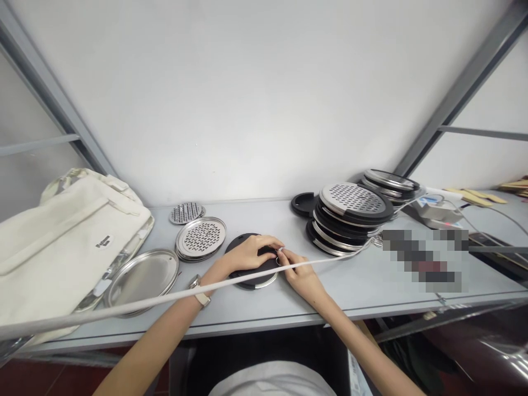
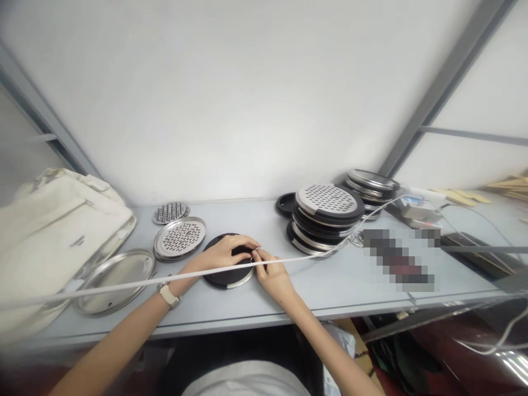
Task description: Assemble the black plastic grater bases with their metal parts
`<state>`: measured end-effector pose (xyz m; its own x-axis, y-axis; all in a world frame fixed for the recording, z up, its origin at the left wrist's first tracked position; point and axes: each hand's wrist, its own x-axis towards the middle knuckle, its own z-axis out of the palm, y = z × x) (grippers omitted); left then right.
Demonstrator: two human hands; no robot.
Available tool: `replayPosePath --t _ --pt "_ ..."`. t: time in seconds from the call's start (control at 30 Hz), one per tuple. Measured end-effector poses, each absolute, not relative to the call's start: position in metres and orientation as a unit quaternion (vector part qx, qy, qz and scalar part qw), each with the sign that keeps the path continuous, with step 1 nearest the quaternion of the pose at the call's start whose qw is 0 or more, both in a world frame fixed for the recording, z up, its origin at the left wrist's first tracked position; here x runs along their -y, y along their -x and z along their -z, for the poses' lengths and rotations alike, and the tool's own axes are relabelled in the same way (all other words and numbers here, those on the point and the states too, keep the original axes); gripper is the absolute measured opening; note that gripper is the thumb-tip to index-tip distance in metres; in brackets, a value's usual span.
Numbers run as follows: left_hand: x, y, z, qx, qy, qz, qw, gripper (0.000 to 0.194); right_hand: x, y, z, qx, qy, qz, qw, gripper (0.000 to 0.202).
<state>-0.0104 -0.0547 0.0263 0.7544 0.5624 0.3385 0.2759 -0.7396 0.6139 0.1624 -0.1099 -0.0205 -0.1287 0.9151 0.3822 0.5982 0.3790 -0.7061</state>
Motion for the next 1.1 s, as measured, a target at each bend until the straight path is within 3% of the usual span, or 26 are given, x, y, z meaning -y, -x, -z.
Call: replayPosePath --t 0.43,0.83,1.1 --pt "0.054 0.01 -0.023 -0.219 -0.895 -0.26 0.287 0.027 0.118 -0.159 0.022 0.742 0.559 -0.151 0.337 0.034" --pt "0.054 0.011 -0.021 -0.221 -0.893 -0.267 0.288 0.026 0.12 -0.157 0.017 0.741 0.563 -0.157 0.331 0.022" --pt "0.055 0.02 -0.034 -0.291 -0.901 -0.231 0.224 0.02 0.116 -0.162 0.021 0.711 0.575 -0.185 0.36 0.028"
